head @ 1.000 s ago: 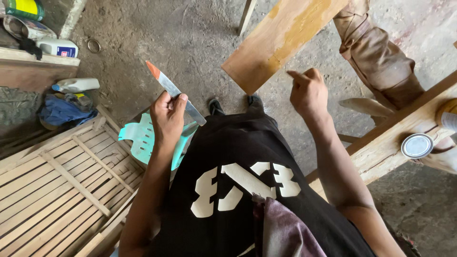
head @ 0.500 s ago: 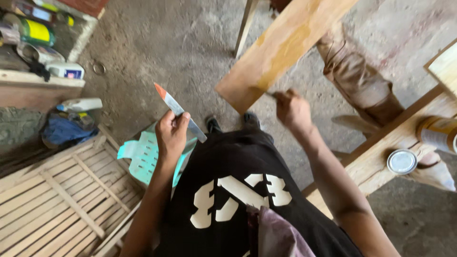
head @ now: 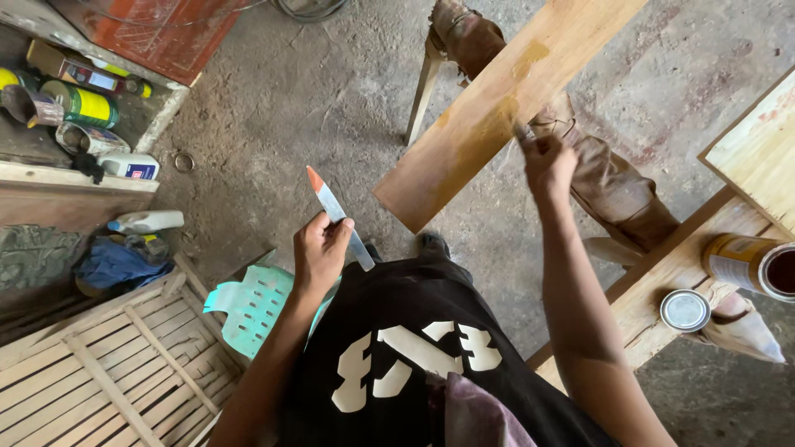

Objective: The person brushes wood stain from a can onto large wooden boards resting on trestles, working the stain across the board surfaces and edges. They dip the brush repeatedly, reposition boards, and later use a flat scraper-like tool while continuing to coat another board.

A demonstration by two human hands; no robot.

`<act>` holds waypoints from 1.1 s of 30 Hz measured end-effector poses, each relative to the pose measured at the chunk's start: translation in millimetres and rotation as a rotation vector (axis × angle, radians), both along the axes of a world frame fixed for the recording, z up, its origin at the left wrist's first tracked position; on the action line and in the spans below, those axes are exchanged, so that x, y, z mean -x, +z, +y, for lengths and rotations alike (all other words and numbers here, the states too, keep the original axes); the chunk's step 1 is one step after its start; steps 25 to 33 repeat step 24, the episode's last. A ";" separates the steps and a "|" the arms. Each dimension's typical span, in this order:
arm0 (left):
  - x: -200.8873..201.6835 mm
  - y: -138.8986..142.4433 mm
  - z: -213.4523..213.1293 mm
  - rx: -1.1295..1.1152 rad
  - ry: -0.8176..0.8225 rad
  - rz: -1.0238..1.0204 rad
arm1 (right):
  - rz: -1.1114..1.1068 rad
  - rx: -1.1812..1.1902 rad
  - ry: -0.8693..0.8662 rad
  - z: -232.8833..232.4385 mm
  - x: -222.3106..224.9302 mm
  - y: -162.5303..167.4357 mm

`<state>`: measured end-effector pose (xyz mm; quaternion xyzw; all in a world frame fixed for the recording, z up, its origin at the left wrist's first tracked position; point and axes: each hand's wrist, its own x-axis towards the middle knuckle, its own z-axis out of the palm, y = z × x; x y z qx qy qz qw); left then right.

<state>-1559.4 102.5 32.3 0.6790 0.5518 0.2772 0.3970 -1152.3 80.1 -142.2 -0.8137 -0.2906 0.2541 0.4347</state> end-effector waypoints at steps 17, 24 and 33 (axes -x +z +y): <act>-25.0 10.5 12.1 -0.027 -0.065 0.005 | -0.411 -0.080 0.126 -77.0 19.9 23.1; -22.9 8.0 5.9 -0.006 -0.076 0.011 | -0.632 -0.012 0.160 -45.5 14.7 52.3; -22.9 8.0 5.9 -0.006 -0.076 0.011 | -0.632 -0.012 0.160 -45.5 14.7 52.3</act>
